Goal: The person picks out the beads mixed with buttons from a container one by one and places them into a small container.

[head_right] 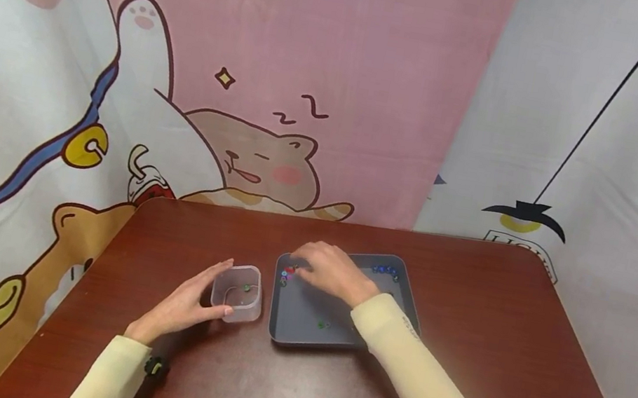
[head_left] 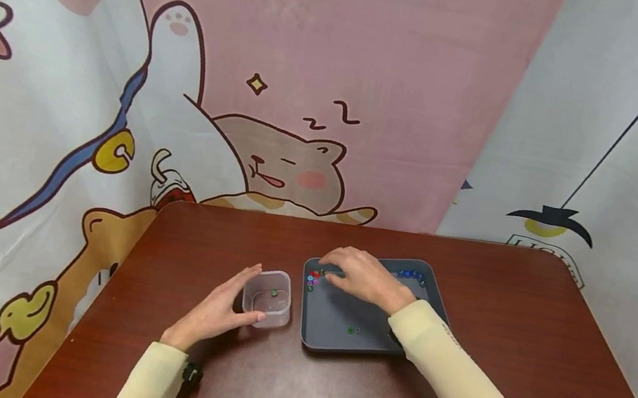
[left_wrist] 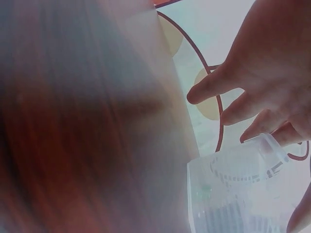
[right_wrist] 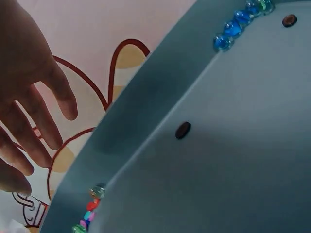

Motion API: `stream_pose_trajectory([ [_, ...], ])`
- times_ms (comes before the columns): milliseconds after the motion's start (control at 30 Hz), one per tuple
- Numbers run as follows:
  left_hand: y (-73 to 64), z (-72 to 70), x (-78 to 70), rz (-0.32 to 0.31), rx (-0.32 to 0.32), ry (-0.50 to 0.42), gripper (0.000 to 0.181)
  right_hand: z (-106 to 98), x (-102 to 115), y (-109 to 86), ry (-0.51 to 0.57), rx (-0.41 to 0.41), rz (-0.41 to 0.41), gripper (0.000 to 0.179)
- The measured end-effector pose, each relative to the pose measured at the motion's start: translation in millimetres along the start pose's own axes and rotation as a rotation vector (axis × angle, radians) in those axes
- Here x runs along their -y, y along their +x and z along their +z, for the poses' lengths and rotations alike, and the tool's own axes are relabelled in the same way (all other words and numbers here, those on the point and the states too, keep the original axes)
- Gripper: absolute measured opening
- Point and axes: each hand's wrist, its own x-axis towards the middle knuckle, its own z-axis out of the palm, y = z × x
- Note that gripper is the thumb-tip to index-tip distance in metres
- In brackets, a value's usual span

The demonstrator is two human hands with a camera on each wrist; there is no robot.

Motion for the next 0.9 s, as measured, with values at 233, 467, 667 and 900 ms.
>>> stream_pose_trajectory([
  [233, -0.7, -0.3, -0.6, -0.012, 0.005, -0.012, 0.094, 17, -5, 8.9, 0.006, 0.077, 0.014, 0.034],
  [467, -1.0, 0.4, -0.7, -0.015, 0.004, -0.016, 0.094, 26, -7, 12.9, 0.053, 0.104, 0.046, 0.034],
  [667, -0.3, 1.7, 0.6, -0.009, -0.005, -0.011, 0.093, 33, -10, 14.5, 0.067, 0.116, 0.07, 0.034],
  [900, -0.2, 1.4, 1.0, -0.005, -0.011, -0.013, 0.093, 39, -12, 14.5, 0.064, 0.088, 0.076, 0.032],
])
